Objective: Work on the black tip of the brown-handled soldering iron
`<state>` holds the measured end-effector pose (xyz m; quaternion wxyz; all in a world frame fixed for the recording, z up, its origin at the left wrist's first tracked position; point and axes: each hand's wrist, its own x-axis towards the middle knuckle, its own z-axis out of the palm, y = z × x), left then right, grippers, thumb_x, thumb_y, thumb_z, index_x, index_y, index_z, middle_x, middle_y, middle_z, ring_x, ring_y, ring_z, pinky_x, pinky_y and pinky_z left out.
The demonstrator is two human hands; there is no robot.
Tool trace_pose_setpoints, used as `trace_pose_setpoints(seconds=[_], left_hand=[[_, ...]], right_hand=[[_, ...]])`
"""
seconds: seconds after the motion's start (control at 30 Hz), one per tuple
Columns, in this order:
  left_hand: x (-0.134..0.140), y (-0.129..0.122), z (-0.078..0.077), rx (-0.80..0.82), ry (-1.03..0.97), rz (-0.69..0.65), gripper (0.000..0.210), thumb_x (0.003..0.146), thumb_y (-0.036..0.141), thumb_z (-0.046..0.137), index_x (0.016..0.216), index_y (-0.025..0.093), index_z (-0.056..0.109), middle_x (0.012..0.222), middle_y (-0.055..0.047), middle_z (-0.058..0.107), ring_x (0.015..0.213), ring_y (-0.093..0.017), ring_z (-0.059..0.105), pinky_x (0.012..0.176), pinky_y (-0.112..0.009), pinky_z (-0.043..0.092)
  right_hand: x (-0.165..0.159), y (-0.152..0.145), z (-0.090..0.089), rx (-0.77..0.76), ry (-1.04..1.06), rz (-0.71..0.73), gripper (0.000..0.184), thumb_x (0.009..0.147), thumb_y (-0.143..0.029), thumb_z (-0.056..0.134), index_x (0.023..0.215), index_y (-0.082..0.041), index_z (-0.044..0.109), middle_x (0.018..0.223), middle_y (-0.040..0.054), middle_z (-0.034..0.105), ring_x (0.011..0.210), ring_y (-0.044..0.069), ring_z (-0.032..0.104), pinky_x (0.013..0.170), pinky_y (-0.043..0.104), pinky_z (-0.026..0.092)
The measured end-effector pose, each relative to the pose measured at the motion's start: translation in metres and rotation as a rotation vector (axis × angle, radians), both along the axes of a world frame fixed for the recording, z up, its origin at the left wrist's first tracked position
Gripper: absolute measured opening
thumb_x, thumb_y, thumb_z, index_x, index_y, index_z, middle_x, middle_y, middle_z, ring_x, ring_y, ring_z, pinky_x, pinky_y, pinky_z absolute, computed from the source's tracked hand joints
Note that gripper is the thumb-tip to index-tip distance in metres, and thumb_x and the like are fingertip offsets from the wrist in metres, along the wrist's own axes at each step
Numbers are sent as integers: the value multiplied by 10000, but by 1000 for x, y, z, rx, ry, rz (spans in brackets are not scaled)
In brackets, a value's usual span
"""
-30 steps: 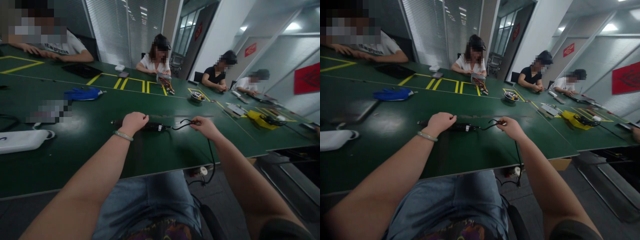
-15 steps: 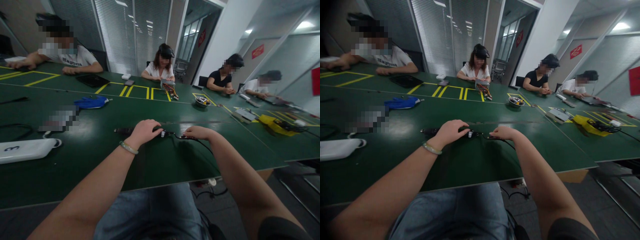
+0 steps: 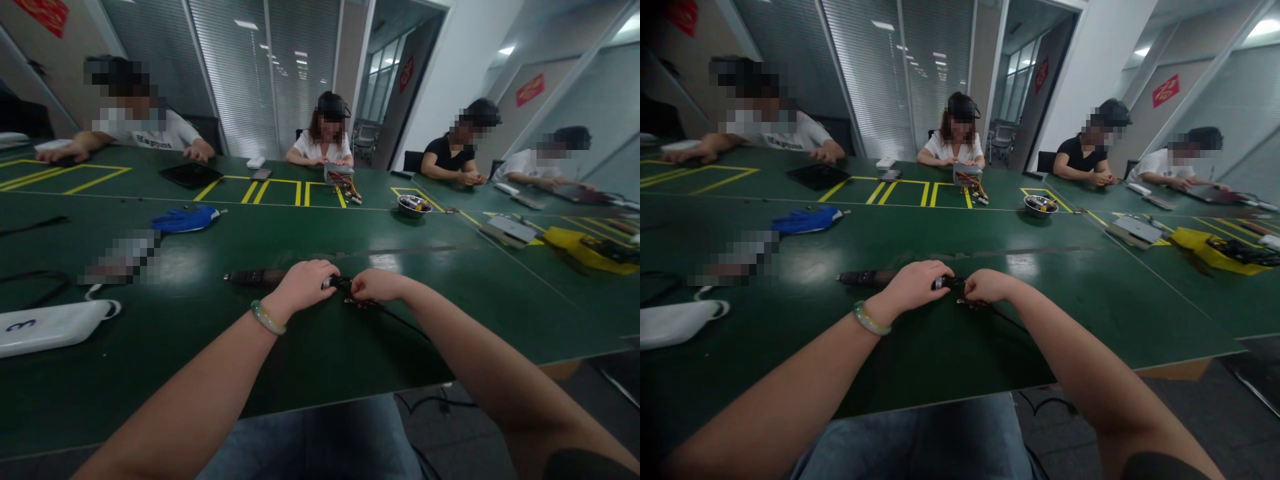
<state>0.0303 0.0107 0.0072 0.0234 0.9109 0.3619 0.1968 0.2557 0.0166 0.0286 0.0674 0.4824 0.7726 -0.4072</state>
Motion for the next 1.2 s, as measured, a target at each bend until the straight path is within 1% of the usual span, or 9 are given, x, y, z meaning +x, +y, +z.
trace_pose_setpoints(seconds=[0.13, 0.2, 0.43, 0.57, 0.67, 0.87, 0.97, 1.1, 1.2], left_hand=[[-16, 3, 6, -30, 35, 42, 236, 804, 345, 619, 1025, 262, 603, 1031, -5, 646, 920, -202, 603, 801, -321, 454], [-25, 4, 7, -47, 63, 96, 234, 784, 334, 616, 1006, 261, 604, 992, -4, 647, 854, -198, 606, 744, -320, 455], [-24, -1, 5, -47, 66, 123, 214, 781, 296, 583, 987, 239, 587, 969, -23, 643, 860, -209, 597, 742, -334, 453], [-16, -2, 3, -82, 56, 88, 215, 795, 329, 595, 989, 237, 581, 964, -23, 648, 896, -214, 597, 756, -332, 459], [-16, 1, 3, -121, 54, 81, 197, 815, 320, 586, 993, 236, 579, 977, -22, 649, 899, -208, 604, 749, -324, 463], [-20, 9, 4, -185, 58, 60, 229, 802, 267, 614, 1020, 211, 573, 1008, -43, 654, 933, -213, 620, 797, -322, 476], [-22, 7, 2, -160, 59, 84, 333, 773, 243, 643, 1094, 206, 561, 1081, -60, 649, 960, -229, 625, 815, -331, 484], [-26, 3, -1, -118, 60, 120, 278, 810, 192, 571, 1085, 224, 586, 1115, -54, 644, 951, -219, 626, 806, -324, 482], [-26, 5, -2, -116, 52, 133, 227, 811, 260, 597, 1034, 219, 592, 1049, -50, 643, 936, -219, 614, 779, -315, 476]], right_hand=[[-18, 4, 6, 109, -77, 33, 119, 778, -215, 590, 765, -189, 705, 653, -6, 654, 579, 130, 593, 562, 223, 398], [-19, 10, 2, 146, -76, -12, 113, 796, -242, 616, 752, -185, 703, 643, 0, 652, 587, 134, 598, 565, 229, 403], [-1, 15, -25, 83, 355, -298, 139, 828, -267, 659, 890, -144, 639, 760, 40, 671, 625, 114, 604, 554, 205, 457], [-18, -1, -40, 39, 544, -343, 108, 794, -212, 675, 851, -150, 607, 730, 24, 656, 620, 108, 599, 566, 204, 479], [-35, -12, -45, 65, 630, -382, 154, 772, -258, 694, 836, -156, 598, 707, 14, 642, 601, 111, 584, 550, 212, 472], [-71, -16, -27, 229, 1061, -741, 287, 788, -412, 662, 894, -166, 558, 766, 14, 620, 603, 90, 533, 553, 203, 435], [-102, -21, -28, 274, 1167, -873, 288, 831, -445, 602, 937, -193, 510, 801, 15, 597, 610, 95, 522, 532, 208, 428], [-122, -34, -37, 290, 1158, -698, 286, 841, -464, 593, 919, -210, 487, 776, -5, 569, 573, 91, 507, 544, 224, 445], [-100, -34, -35, 256, 1106, -516, 315, 829, -477, 626, 916, -201, 501, 754, -20, 568, 503, 69, 469, 482, 206, 394]])
